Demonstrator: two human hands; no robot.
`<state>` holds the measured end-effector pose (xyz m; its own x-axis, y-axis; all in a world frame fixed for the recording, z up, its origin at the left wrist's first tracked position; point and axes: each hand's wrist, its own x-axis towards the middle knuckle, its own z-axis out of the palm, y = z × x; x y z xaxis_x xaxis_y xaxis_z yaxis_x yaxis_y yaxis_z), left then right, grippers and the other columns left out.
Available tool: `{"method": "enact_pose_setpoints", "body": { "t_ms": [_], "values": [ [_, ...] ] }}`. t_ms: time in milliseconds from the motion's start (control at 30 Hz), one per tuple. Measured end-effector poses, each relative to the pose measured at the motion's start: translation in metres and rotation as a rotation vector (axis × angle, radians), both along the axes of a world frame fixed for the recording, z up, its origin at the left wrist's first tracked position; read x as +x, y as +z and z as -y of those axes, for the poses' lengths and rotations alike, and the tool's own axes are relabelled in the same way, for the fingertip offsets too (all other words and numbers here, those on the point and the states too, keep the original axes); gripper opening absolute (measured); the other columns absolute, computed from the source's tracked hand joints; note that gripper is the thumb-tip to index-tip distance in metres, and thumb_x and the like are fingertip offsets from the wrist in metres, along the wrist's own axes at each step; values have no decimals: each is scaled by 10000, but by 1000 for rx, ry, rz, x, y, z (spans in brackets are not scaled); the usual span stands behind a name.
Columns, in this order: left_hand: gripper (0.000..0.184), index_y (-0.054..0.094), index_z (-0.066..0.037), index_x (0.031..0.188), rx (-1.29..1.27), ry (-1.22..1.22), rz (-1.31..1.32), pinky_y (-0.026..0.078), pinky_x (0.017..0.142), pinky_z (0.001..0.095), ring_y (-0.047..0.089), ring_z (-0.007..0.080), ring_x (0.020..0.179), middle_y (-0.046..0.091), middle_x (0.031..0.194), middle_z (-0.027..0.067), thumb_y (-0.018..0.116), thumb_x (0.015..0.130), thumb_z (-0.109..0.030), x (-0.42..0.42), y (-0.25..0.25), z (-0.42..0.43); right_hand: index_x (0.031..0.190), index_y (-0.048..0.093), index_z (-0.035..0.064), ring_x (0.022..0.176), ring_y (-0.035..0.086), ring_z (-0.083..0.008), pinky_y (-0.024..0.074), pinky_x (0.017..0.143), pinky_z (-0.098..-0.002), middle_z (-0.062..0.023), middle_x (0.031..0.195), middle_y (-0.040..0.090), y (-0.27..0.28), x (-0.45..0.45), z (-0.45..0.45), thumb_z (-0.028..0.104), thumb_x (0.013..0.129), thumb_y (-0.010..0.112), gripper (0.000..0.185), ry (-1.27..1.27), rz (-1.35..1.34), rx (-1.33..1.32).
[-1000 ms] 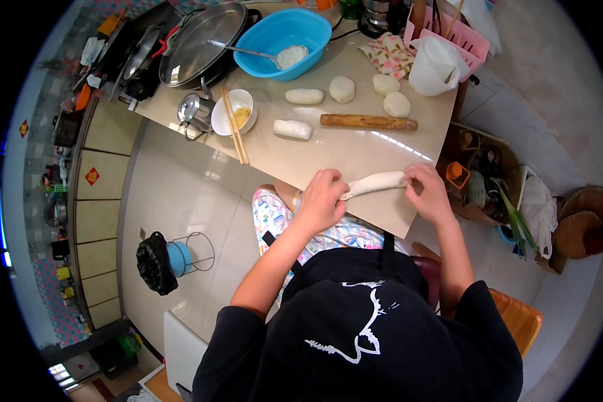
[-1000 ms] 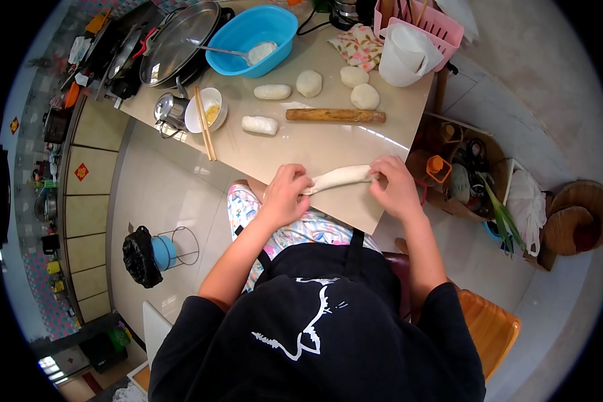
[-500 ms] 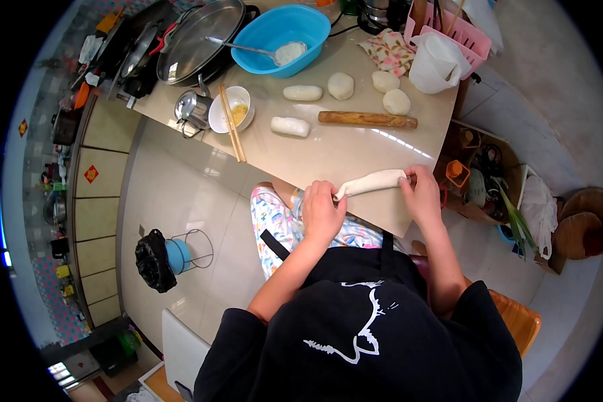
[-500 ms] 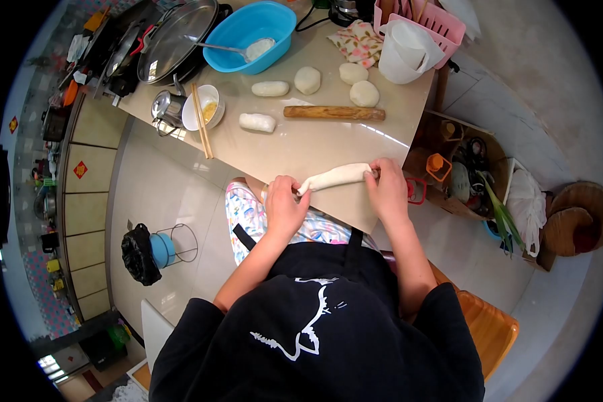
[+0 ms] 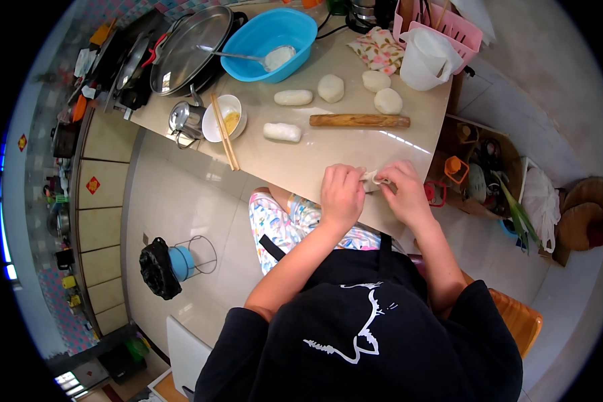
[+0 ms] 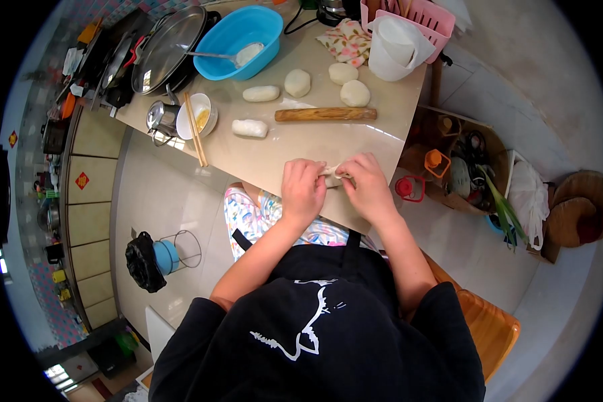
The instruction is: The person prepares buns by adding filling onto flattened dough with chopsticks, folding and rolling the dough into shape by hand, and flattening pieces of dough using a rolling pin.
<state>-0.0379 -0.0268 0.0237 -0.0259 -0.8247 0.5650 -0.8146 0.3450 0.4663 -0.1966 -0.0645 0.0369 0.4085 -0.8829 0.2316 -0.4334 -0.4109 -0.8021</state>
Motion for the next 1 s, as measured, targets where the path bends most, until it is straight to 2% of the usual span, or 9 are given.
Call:
{"method": "enact_pose_setpoints", "body": {
  "t_ms": [300, 367, 467, 600, 667, 767, 800, 867, 1000],
  "values": [
    [398, 538, 11, 1150, 391, 88, -520, 491, 869, 305, 617, 230, 954, 621, 1010, 137, 645, 771, 74, -3, -23, 1, 889, 632, 40, 887, 547, -288, 463, 783, -369, -92, 854, 613, 2, 8, 11, -69, 677, 633, 238, 232, -35, -19],
    [382, 511, 7, 1186, 452, 31, -967, 491, 874, 308, 614, 220, 988, 617, 1071, 157, 597, 819, 70, -1, -33, 1, 903, 632, 36, 875, 557, -292, 468, 771, -371, -99, 855, 613, 2, 11, 13, -55, 689, 639, 233, 215, -52, 11],
    [415, 431, 40, 1263, 442, -63, -1188, 466, 941, 307, 584, 214, 1065, 556, 1206, 176, 550, 866, 66, 6, -32, -5, 930, 628, 29, 856, 581, -299, 481, 748, -368, -112, 872, 614, 0, 12, 17, -30, 714, 652, 225, 186, -9, 135],
    [321, 500, 55, 1201, 477, -60, -1245, 469, 930, 293, 569, 203, 1093, 518, 1262, 185, 541, 883, 42, 10, -35, -7, 931, 635, 27, 839, 614, -302, 505, 734, -351, -119, 945, 615, -1, 7, 29, -4, 735, 674, 202, 269, -69, 219],
    [227, 583, 61, 1099, 471, -23, -905, 493, 876, 278, 601, 178, 1030, 566, 1195, 172, 564, 874, 39, 10, -26, -2, 904, 649, 30, 854, 613, -296, 504, 752, -348, -120, 959, 615, -3, 7, 29, -6, 724, 681, 186, 264, -46, 212],
    [125, 629, 68, 970, 617, -32, -882, 511, 806, 261, 633, 155, 938, 635, 1068, 138, 589, 853, 46, 14, -26, 6, 848, 672, 35, 873, 607, -285, 500, 775, -345, -116, 969, 617, -4, 10, 30, -8, 703, 694, 153, 241, -44, 69],
    [125, 629, 68, 970, 615, -32, -883, 511, 806, 261, 633, 155, 938, 635, 1068, 138, 589, 853, 46, 14, -27, 8, 820, 681, 38, 879, 604, -279, 497, 781, -345, -112, 965, 620, -5, 10, 30, -8, 693, 700, 136, 223, -64, -67],
    [174, 602, 68, 993, 673, -2, -935, 512, 763, 246, 650, 148, 874, 672, 950, 101, 624, 822, 50, 14, -29, 11, 810, 685, 41, 876, 599, -275, 494, 780, -348, -106, 943, 622, -8, 10, 31, -6, 689, 702, 131, 227, -85, -16],
    [217, 578, 63, 1015, 525, 10, -928, 508, 767, 240, 656, 157, 907, 670, 945, 100, 636, 806, 48, 6, -19, 6, 784, 679, 45, 831, 589, -276, 488, 733, -364, -89, 850, 624, -5, 11, 28, 1, 673, 707, 122, 200, -111, 44]
  ]
}}
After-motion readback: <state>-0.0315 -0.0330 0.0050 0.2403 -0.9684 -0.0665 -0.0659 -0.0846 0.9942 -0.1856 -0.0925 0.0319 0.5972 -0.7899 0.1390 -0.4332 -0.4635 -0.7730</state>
